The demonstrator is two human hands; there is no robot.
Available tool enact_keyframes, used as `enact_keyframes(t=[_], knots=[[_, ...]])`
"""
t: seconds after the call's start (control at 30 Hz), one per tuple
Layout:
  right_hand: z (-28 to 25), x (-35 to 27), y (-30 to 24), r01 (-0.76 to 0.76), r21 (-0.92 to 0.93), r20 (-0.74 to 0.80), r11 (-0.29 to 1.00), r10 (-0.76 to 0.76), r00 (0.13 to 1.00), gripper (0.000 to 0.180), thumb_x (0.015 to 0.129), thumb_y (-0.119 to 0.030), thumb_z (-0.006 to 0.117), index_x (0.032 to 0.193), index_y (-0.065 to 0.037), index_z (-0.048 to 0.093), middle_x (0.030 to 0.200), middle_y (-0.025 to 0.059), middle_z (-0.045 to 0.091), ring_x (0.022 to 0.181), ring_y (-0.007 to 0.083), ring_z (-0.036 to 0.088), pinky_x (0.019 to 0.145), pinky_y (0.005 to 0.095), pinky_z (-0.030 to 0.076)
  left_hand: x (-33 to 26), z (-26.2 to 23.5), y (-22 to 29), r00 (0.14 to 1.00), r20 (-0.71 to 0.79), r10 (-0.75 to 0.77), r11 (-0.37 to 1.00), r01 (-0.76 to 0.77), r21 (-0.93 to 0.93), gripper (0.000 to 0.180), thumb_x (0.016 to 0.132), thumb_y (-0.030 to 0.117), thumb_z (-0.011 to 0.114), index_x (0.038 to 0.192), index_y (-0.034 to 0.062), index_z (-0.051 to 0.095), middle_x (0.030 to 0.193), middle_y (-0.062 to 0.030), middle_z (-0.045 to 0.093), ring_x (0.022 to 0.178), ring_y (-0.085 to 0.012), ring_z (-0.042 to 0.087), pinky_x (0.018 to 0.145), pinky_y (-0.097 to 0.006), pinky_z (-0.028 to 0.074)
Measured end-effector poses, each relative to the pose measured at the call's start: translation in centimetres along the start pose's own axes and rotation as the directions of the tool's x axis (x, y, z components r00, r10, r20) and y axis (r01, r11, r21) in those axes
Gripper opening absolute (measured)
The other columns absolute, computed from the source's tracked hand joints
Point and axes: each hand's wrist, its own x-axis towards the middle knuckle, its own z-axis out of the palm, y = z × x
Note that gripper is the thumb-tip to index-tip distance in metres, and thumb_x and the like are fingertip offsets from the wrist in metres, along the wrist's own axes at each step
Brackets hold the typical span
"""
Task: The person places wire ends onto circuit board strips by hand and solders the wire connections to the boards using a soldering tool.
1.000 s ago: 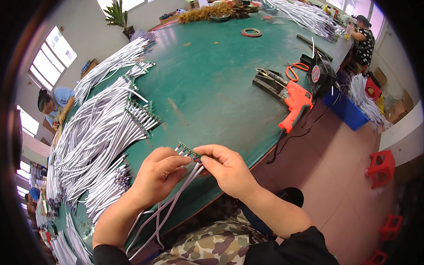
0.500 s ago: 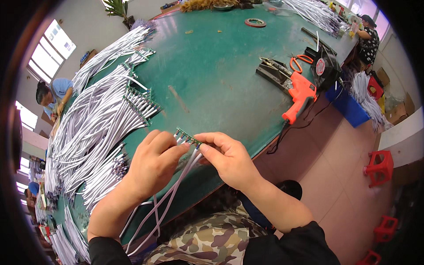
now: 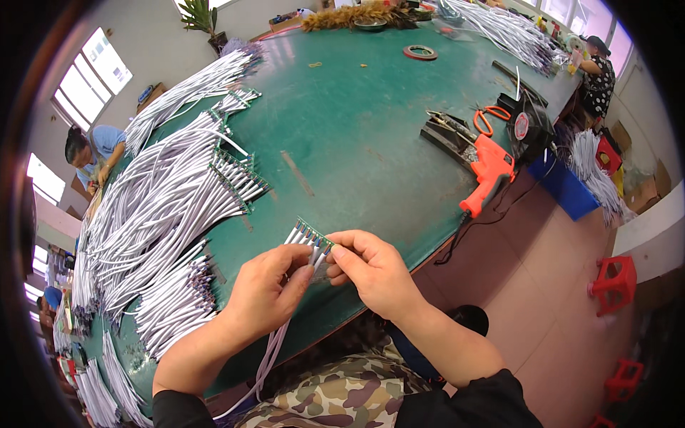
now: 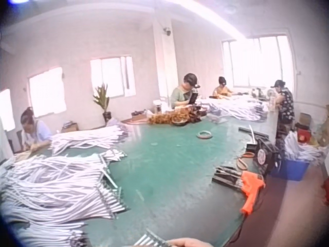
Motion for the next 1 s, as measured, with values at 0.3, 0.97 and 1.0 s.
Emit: enact_keyframes(t=[0.3, 0.97, 1.0], knots=[[-0.2, 0.3, -0.2, 0.01, -0.035, -0.01, 0.999, -0.01, 1.0, 0.028, 0.103, -0.014, 0.053, 0.125, 0.002, 0.06, 0.104, 0.007, 0.068, 0.087, 0.0119, 0.065, 0.078, 0.0276, 0.055, 0.7, -0.2, -0.9, 0.939, 0.196, -0.283, 0.892, 0.332, -0.307, 0.02, 0.093, 0.003, 0.067, 0.112, -0.003, 0.063, 0.096, -0.0078, 0.071, 0.088, -0.0102, 0.066, 0.078, -0.028, 0.054], [-0.1, 0.4, 0.0, 0.015, 0.04, 0.035, 0.999, -0.017, 0.999, 0.028, 0.102, -0.01, 0.051, 0.125, 0.003, 0.062, 0.107, 0.0074, 0.068, 0.089, 0.0121, 0.065, 0.079, 0.027, 0.055, 3.3, -2.8, -3.0, 0.928, 0.249, 0.278, 0.955, -0.239, -0.177, 0.029, 0.083, -0.009, 0.067, 0.108, 0.0057, 0.07, 0.088, -0.0103, 0.06, 0.079, -0.0276, 0.061, 0.069, -0.035, 0.049], [-0.1, 0.4, 0.0, 0.014, 0.041, 0.032, 0.999, -0.016, 0.999, 0.028, 0.102, -0.01, 0.051, 0.125, 0.003, 0.062, 0.107, 0.0074, 0.068, 0.089, 0.0121, 0.065, 0.079, 0.027, 0.055, 3.4, -2.9, -3.0, 0.911, 0.262, 0.317, 0.947, -0.289, -0.139, 0.03, 0.081, -0.009, 0.068, 0.107, 0.0059, 0.07, 0.088, -0.0106, 0.06, 0.08, -0.0282, 0.061, 0.069, -0.036, 0.049]])
